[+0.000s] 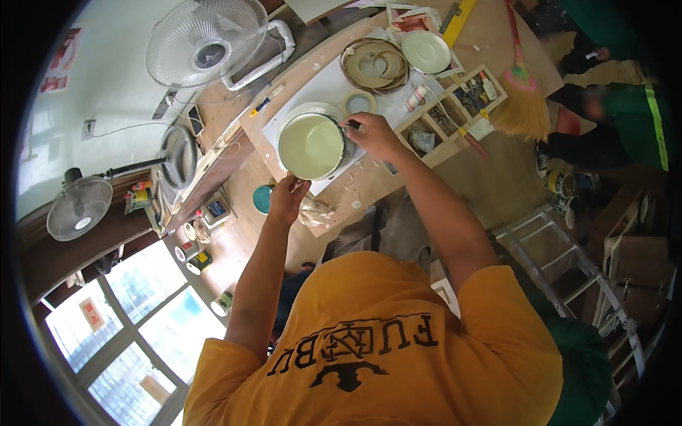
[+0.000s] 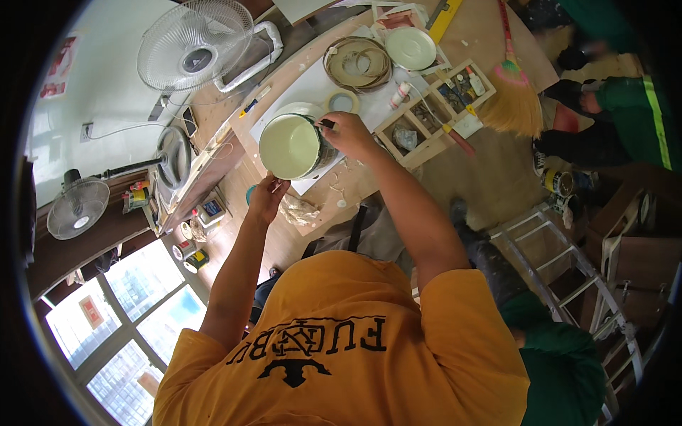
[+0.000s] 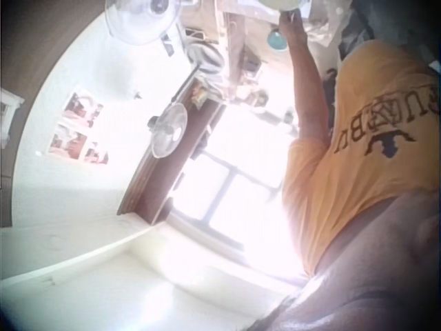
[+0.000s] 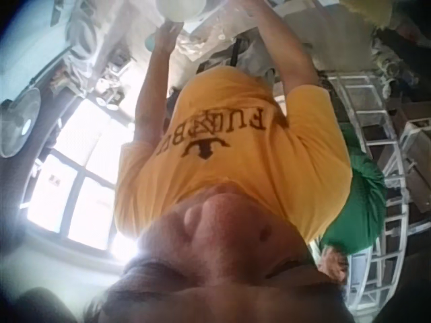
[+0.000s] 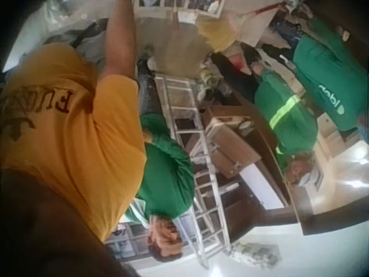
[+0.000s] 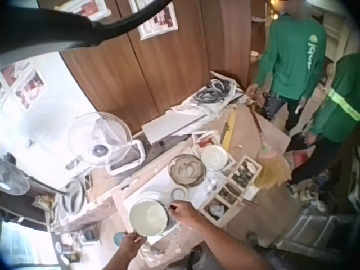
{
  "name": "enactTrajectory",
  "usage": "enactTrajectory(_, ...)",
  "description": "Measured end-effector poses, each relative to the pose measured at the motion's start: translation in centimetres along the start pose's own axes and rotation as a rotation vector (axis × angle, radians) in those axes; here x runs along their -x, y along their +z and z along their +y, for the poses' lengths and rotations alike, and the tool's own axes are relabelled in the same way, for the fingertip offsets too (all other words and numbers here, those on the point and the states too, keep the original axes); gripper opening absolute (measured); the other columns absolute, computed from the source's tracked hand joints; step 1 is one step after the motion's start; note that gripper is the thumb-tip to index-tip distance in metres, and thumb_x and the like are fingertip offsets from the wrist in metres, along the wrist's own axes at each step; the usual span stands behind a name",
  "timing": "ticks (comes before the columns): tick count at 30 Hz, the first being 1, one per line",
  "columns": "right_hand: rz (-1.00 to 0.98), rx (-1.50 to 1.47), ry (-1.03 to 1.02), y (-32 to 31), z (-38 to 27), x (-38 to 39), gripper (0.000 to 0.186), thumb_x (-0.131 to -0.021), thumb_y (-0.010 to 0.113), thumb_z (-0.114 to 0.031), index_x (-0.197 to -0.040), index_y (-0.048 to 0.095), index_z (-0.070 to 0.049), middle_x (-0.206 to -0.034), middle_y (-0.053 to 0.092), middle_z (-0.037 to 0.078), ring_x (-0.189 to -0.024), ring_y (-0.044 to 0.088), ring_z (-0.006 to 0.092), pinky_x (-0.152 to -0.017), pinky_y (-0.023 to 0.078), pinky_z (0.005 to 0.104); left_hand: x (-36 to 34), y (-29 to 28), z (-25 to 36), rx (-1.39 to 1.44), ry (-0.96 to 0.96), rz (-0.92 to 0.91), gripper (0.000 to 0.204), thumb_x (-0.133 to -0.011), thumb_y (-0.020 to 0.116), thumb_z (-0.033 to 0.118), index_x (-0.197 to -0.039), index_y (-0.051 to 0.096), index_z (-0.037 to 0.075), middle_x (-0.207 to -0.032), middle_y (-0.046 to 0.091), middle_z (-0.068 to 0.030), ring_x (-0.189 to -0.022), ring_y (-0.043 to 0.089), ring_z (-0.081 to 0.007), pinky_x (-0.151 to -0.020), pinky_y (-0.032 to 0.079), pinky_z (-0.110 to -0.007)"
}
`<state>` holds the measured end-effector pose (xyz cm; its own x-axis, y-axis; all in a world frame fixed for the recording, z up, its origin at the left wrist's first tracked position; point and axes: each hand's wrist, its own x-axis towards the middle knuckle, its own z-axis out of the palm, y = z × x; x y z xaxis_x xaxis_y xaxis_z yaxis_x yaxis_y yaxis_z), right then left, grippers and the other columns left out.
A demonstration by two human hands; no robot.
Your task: The person opens a paint bucket, stirs the contents with a stick, and then carries the bucket to a sink to rinse the stick. The person then returns to the work area and places the bucket on a table.
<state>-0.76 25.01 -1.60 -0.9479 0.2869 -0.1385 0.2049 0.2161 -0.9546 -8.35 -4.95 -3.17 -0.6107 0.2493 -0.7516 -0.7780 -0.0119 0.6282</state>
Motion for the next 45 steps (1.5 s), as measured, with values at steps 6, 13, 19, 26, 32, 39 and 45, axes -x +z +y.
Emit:
enactTrajectory(6, 0.121, 0.047, 0.021, 2.0, 2.6, -1.3, 0.026, -0.086, 0.071, -0.024, -0.101, 0.074, -0.002, -0.08, 0.07, 0.017, -0.071, 0.066, 0.023, -0.071, 0.052, 0.0357, -0.1, 0.1, 0.2, -0.042, 0.005, -0.007, 0.026, -0.108, 0.043, 0.017, -0.114, 0.058, -0.004, -0.106, 0.061, -0.0099, -0.1, 0.062, -0.0206, -0.099, 0.055, -0.034)
enactTrajectory(13, 0.141, -0.01, 0.172, 2.2, 0.7, -0.9, 0.028, -0.084, 0.071, -0.026, -0.086, 0.07, 0.001, -0.071, 0.067, 0.017, -0.068, 0.066, 0.029, -0.069, 0.052, 0.0395, 0.1, 0.2, 0.1, -0.017, 0.015, 0.009, 0.026, -0.107, 0.045, 0.015, -0.112, 0.06, -0.005, -0.104, 0.062, -0.0114, -0.096, 0.063, -0.0226, -0.097, 0.056, -0.036)
enactTrajectory(19, 0.103, -0.015, 0.223, 2.3, 1.4, -2.1, 0.026, -0.083, 0.069, -0.025, -0.083, 0.069, 0.001, -0.075, 0.068, 0.023, -0.074, 0.068, 0.0395, -0.07, 0.054, 0.0441, 0.2, 0.4, 0.2, -0.003, 0.002, 0.017, 0.026, -0.107, 0.044, 0.015, -0.114, 0.059, -0.005, -0.105, 0.062, -0.0111, -0.097, 0.062, -0.0224, -0.098, 0.056, -0.036)
enactTrajectory(26, 0.058, 0.056, 0.256, 2.7, 2.4, -1.2, 0.029, -0.086, 0.069, -0.026, -0.088, 0.067, 0.003, -0.08, 0.068, 0.026, -0.082, 0.068, 0.0415, -0.074, 0.054, 0.0468, 0.0, -0.2, -0.1, 0.011, -0.003, -0.01, 0.026, -0.106, 0.044, 0.013, -0.117, 0.059, -0.005, -0.108, 0.062, -0.0112, -0.1, 0.062, -0.0218, -0.098, 0.056, -0.035)
enactTrajectory(32, 0.052, 0.278, 0.289, 2.6, 6.1, 2.1, 0.027, -0.086, 0.069, -0.024, -0.089, 0.066, 0.003, -0.086, 0.068, 0.026, -0.087, 0.067, 0.0432, -0.078, 0.053, 0.0493, 0.7, 0.9, 0.4, 0.014, 0.0, 0.003, 0.024, -0.105, 0.044, 0.012, -0.112, 0.06, -0.005, -0.103, 0.063, -0.0109, -0.097, 0.064, -0.0224, -0.097, 0.055, -0.037)
enactTrajectory(39, 0.107, 0.385, 0.115, 2.2, 10.2, 4.9, 0.028, -0.086, 0.068, -0.024, -0.098, 0.065, 0.001, -0.088, 0.067, 0.025, -0.089, 0.066, 0.0427, -0.079, 0.052, 0.0501, 0.7, 0.7, 0.6, 0.01, -0.013, -0.029, 0.024, -0.105, 0.045, 0.013, -0.114, 0.06, -0.005, -0.108, 0.062, -0.0094, -0.1, 0.062, -0.0198, -0.098, 0.055, -0.033)
enactTrajectory(45, 0.023, 0.065, 0.212, 2.1, 3.8, 3.9, 0.024, -0.094, 0.057, -0.021, -0.107, 0.064, -0.002, -0.092, 0.069, 0.023, -0.089, 0.066, 0.0429, -0.078, 0.052, 0.0489, 0.4, 0.0, 0.0, 0.051, 0.008, -0.049, 0.024, -0.106, 0.049, 0.018, -0.111, 0.059, -0.004, -0.105, 0.062, -0.0105, -0.1, 0.062, -0.022, -0.097, 0.055, -0.035)
